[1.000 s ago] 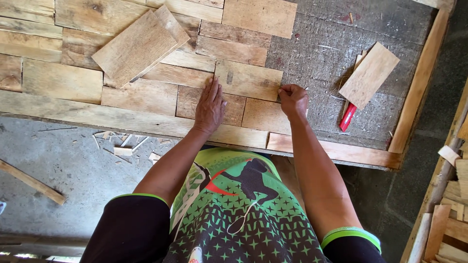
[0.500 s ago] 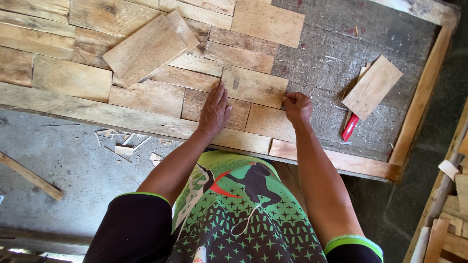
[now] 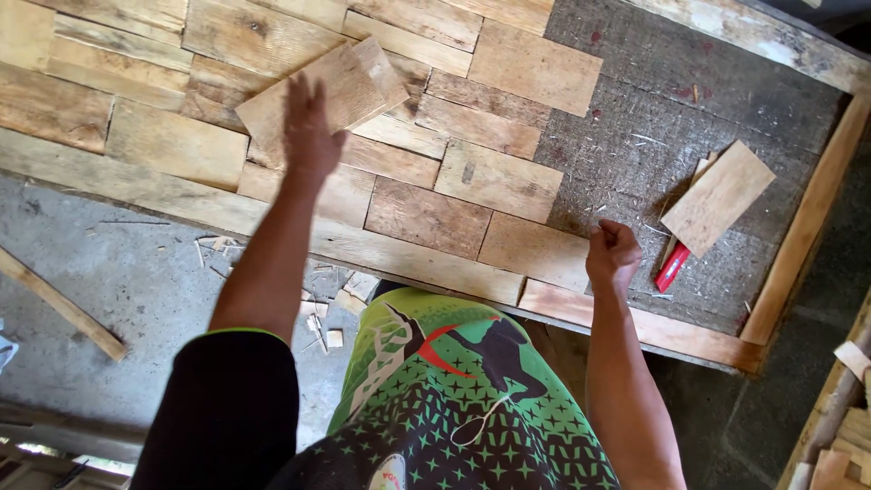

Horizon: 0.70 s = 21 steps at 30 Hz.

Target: Cutting and fitting thin wooden panels into a frame.

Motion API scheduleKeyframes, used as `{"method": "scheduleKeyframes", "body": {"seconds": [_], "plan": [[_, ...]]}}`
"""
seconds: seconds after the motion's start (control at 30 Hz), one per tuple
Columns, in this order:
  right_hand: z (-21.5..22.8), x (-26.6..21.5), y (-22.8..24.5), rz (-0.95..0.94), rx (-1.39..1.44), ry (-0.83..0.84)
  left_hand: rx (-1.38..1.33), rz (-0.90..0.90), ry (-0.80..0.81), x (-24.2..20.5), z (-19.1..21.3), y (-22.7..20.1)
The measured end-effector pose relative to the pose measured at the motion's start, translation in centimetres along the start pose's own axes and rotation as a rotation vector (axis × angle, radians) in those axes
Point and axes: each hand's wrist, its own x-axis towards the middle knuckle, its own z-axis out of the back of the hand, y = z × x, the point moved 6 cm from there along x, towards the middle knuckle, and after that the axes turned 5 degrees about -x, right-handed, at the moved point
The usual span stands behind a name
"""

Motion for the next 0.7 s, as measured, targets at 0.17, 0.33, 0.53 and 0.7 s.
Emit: {"method": "scheduleKeyframes", "body": {"seconds": [0.17,0.33,0.53,0.7], "plan": [[2.1,0.6,-5.4,0.042,0.062,-0.133,0.037,0.161,0.296,1.7,2.1,2.1],[4.1,-0.5,-6.9,-0.035,0.051,-0.219,-0.026,0.153,0.297,2.6,3.4,1.3],[6.2,0.4,-6.6,-0.106,0.019,-0.24,0.032,0.196,0.29,2.8,5.4,-0.3],[11.0,2.5,-5.2,-0.292,-0.379,-0.45,0.237,0.03,0.089,2.1,7.5,-2.7]]}}
